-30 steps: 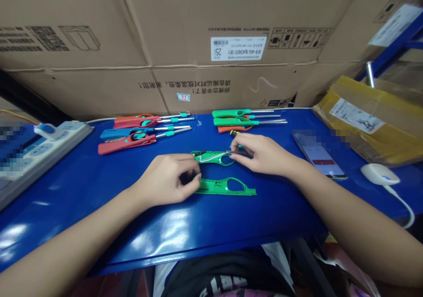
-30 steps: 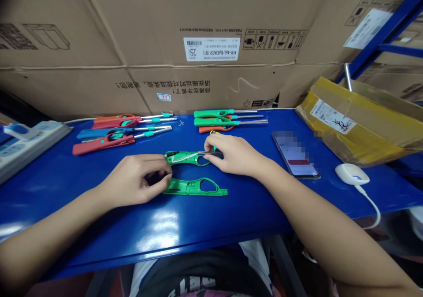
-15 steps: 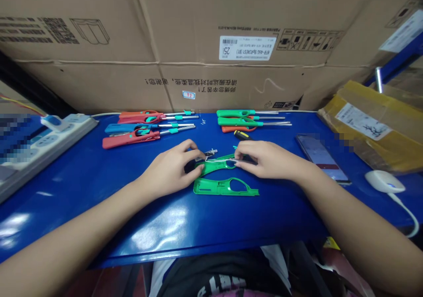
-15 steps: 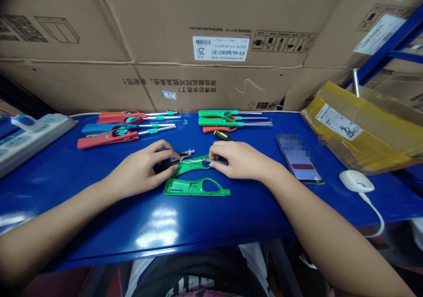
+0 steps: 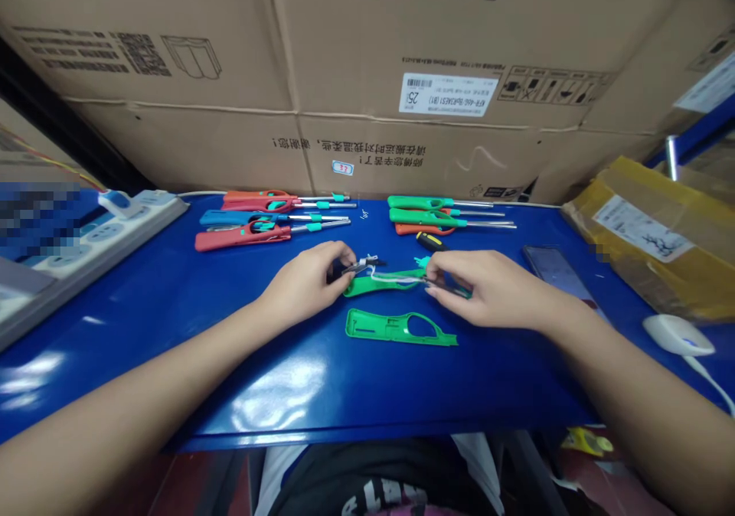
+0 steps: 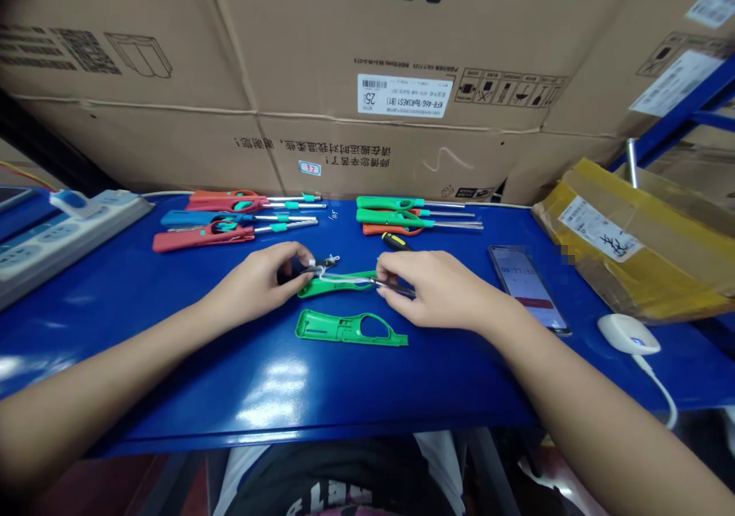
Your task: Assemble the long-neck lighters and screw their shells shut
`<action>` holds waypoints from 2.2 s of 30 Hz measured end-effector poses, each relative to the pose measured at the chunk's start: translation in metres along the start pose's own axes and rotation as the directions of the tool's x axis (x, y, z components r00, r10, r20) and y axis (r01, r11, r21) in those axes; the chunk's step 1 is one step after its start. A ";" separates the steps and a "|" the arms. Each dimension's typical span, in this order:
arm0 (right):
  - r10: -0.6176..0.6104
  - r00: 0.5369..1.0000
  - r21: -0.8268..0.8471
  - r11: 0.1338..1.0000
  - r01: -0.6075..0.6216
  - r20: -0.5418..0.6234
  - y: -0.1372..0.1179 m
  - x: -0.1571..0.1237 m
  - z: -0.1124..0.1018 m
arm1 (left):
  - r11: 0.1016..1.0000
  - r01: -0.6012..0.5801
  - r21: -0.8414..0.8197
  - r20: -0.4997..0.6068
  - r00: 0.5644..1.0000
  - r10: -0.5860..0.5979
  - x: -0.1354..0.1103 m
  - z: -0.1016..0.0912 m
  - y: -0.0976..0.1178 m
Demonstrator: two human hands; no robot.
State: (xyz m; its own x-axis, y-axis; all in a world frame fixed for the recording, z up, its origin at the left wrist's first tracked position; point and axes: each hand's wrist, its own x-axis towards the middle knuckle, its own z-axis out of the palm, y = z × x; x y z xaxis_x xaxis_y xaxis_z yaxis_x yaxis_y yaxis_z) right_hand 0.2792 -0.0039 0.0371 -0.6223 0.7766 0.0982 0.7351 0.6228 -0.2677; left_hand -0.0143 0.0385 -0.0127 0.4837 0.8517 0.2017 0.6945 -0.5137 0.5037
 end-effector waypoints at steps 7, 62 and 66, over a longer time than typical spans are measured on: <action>-0.076 0.996 0.075 0.995 0.072 0.054 0.007 0.002 0.020 | 0.999 -0.042 -0.024 0.030 0.999 0.042 0.004 0.002 -0.007; -0.018 0.961 0.497 0.859 -0.127 0.277 0.024 -0.006 -0.001 | 0.907 -0.387 0.164 0.192 0.915 0.356 -0.007 -0.013 0.024; -0.020 0.974 0.516 0.850 -0.102 0.226 0.026 -0.007 -0.001 | 0.904 -0.401 0.150 0.245 0.901 0.359 -0.009 -0.011 0.031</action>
State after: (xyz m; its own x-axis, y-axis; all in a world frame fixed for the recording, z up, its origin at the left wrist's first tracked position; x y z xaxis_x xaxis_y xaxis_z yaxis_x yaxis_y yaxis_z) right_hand 0.3023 0.0070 0.0305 -0.6816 0.7226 -0.1152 0.5497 0.4018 -0.7324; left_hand -0.0026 0.0159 0.0106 0.8151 0.5577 0.1566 0.5139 -0.8210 0.2487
